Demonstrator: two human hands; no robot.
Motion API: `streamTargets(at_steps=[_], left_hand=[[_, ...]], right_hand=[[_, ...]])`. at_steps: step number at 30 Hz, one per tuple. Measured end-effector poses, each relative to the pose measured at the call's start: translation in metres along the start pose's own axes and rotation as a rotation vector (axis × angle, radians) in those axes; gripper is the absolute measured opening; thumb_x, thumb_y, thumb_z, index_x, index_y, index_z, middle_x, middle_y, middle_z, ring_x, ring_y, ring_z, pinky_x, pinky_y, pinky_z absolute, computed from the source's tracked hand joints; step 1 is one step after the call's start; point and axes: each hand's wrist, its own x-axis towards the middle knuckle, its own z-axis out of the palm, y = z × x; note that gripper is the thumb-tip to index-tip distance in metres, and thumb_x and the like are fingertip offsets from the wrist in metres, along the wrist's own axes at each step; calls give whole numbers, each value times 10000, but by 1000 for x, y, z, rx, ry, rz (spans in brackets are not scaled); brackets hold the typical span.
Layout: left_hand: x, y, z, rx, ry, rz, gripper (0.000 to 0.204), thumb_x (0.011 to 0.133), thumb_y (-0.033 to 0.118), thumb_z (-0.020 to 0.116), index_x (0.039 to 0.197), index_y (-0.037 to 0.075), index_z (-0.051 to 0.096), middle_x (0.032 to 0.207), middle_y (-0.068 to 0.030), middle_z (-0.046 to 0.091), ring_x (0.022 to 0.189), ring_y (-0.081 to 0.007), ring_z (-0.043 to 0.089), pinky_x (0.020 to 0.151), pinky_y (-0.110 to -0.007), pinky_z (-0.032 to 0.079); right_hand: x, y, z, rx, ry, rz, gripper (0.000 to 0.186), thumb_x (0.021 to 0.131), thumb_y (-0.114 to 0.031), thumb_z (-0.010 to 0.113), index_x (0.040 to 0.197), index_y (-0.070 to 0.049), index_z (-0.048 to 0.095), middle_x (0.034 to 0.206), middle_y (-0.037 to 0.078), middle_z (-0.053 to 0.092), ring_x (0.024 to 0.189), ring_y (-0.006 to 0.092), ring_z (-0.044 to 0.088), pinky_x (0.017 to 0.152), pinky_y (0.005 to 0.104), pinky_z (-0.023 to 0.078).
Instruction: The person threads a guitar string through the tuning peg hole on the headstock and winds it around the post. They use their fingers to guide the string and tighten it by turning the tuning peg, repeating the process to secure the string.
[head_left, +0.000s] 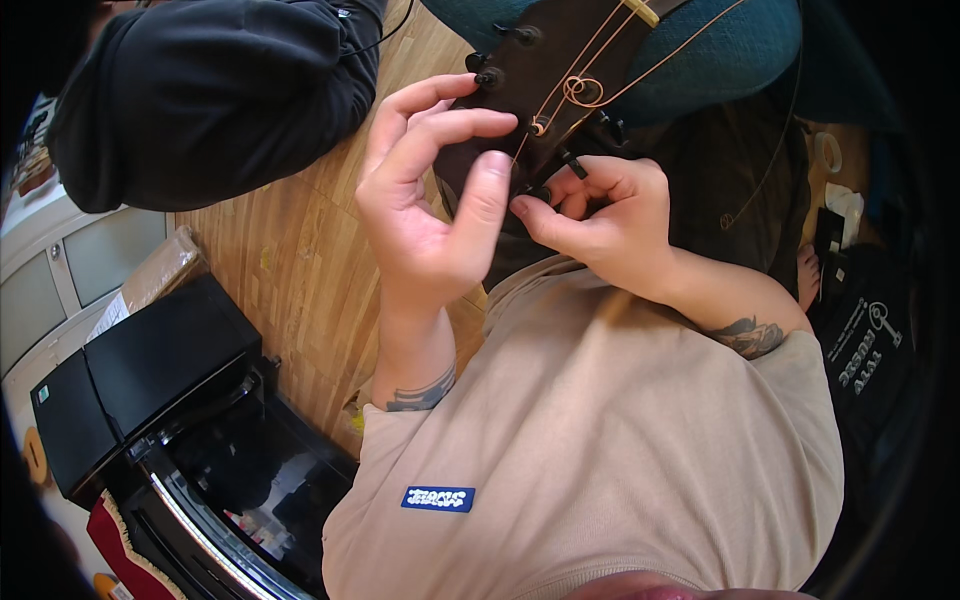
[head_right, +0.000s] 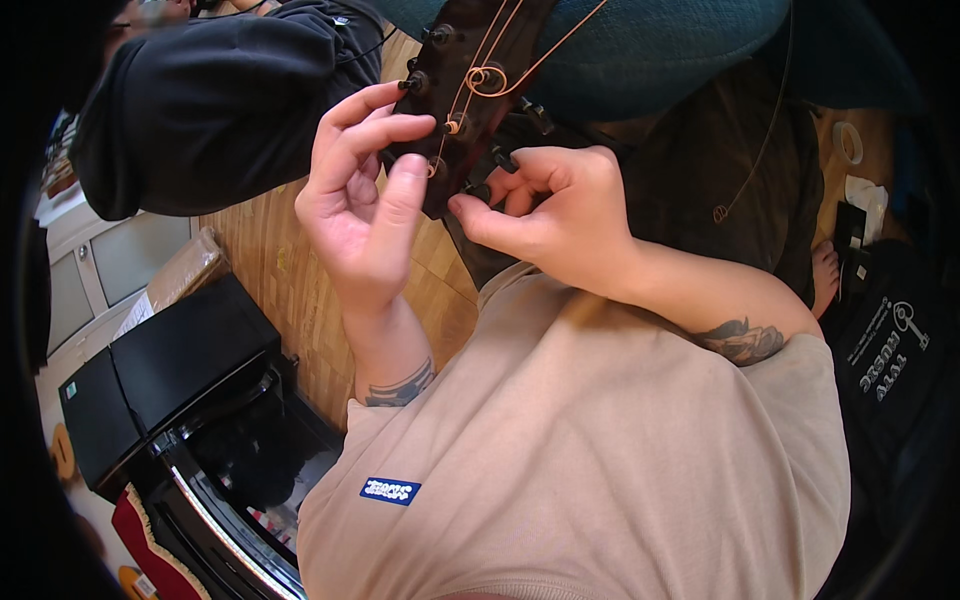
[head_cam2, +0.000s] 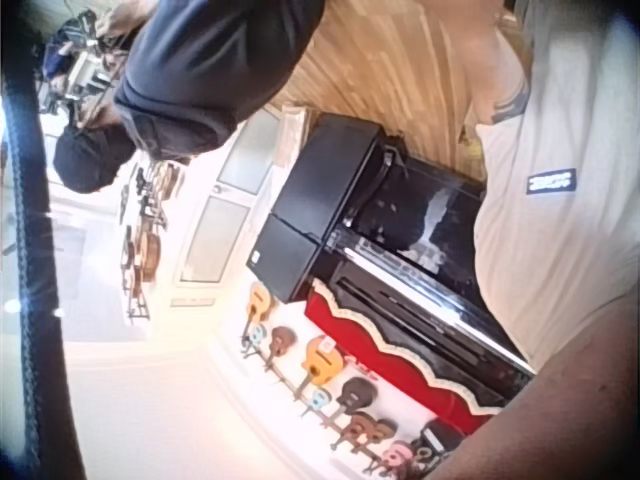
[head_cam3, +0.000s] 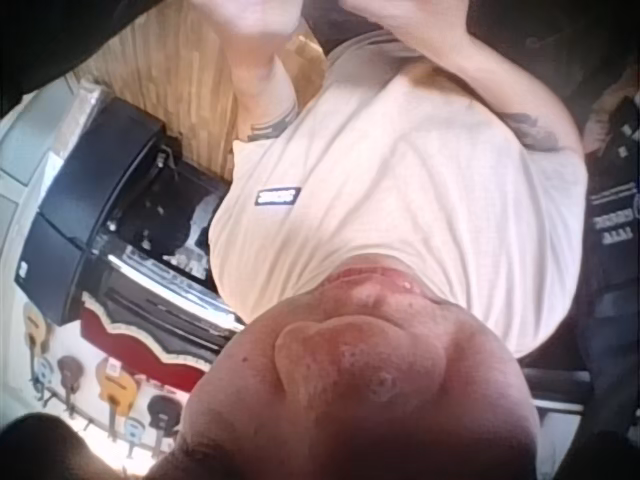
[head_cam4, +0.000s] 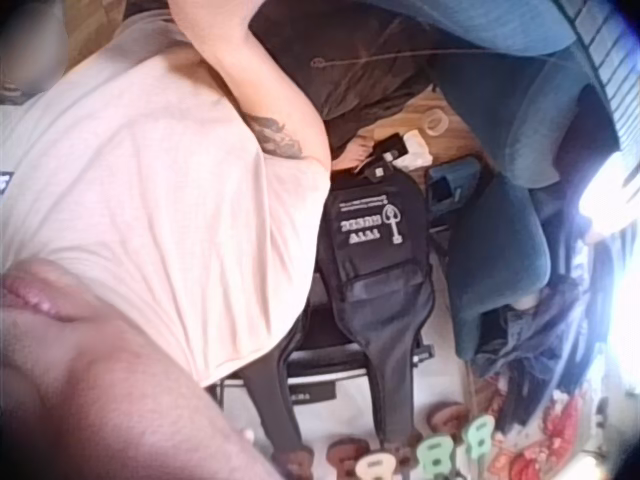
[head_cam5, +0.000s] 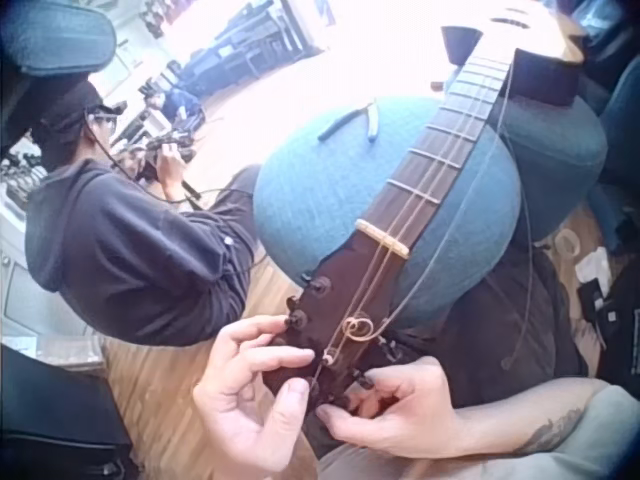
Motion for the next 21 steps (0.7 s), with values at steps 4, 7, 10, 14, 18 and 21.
streamTargets(at_steps=[4, 7, 10, 14, 18, 21], left_hand=[[1, 4, 5, 148, -19, 27, 171, 730, 19, 818, 893, 32, 769, 1189, -187, 613, 1056, -262, 652, 957, -410, 513], [1, -3, 6, 132, 13, 55, 150, 763, 18, 801, 907, 32, 764, 1179, -189, 602, 1041, -261, 656, 950, -397, 515], [-1, 3, 9, 108, 23, -6, 112, 811, 30, 768, 919, 23, 735, 1162, -187, 586, 1083, -276, 626, 929, -384, 508], [-1, 2, 11, 265, -4, 55, 89, 860, 57, 715, 936, 19, 687, 1138, -192, 566, 1136, -303, 575, 914, -398, 486], [-1, 2, 10, 308, -18, 96, 77, 883, 70, 682, 936, 19, 662, 1123, -193, 557, 1146, -312, 559, 915, -403, 474], [0, 0, 10, 313, -24, 115, 75, 888, 72, 671, 936, 16, 656, 1116, -195, 556, 1143, -313, 558, 914, -401, 473]], right_hand=[[-1, 3, -1, -240, 83, -343, 257, 749, -115, 869, 670, 4, 655, 503, 21, 600, 462, 43, 543, 458, 208, 417], [-1, 6, -2, 15, -17, -129, 243, 794, -139, 857, 703, -3, 677, 521, 20, 603, 457, 60, 538, 460, 218, 409], [8, 3, -12, 604, -370, 424, 330, 1011, -294, 612, 891, 0, 705, 590, 43, 602, 466, 101, 524, 466, 243, 375], [13, 25, -12, 1029, -653, 591, 459, 1081, -372, 445, 1026, 19, 679, 600, 43, 568, 479, 114, 482, 483, 250, 346], [9, 27, -10, 1175, -627, 750, 403, 1071, -365, 499, 979, -3, 647, 566, -1, 484, 469, 94, 405, 482, 242, 326], [9, 26, -8, 1136, -581, 718, 317, 1039, -317, 583, 914, -28, 621, 563, -26, 456, 459, 73, 374, 467, 230, 302]])
